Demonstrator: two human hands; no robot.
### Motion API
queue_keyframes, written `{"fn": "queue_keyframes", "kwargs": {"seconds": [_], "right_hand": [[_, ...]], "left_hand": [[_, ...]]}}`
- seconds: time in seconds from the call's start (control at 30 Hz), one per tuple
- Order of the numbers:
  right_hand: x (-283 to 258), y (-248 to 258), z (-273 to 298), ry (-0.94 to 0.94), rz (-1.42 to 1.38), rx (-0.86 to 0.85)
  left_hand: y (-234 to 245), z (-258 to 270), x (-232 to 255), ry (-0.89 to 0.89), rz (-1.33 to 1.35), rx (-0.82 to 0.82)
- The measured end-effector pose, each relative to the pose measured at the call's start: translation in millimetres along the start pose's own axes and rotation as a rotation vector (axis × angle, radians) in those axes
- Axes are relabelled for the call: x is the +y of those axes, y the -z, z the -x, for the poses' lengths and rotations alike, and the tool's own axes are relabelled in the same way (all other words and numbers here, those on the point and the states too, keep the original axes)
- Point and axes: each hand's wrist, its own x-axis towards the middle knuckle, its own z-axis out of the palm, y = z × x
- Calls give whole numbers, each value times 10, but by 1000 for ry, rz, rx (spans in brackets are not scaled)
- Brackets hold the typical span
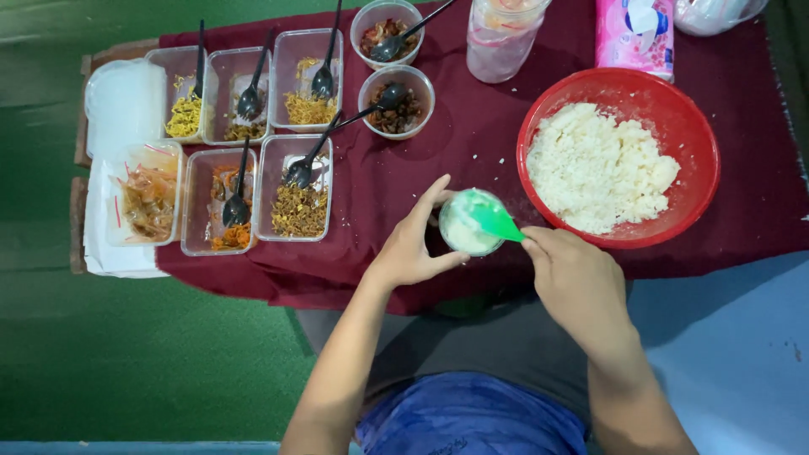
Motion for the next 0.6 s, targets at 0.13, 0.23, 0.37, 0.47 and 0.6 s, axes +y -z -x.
{"fn": "queue_keyframes", "kwargs": {"seconds": [0.13,0.23,0.37,0.47,0.6], "right_hand": [[-131,50,48,-7,8,-80],[-220,183,38,-40,-139,-205],[-124,40,26,27,-35,-56],[-185,77,25,76,-32,-65],[-183,120,48,100,-91,16]], "left_hand": [[14,-30,42,-23,-10,-22],[15,-10,62,-7,-59,-22],[29,-14,58,-26,-2,-25],[35,-13,36,-59,-20,-1],[-16,-15,-21,-66,76,7]]}}
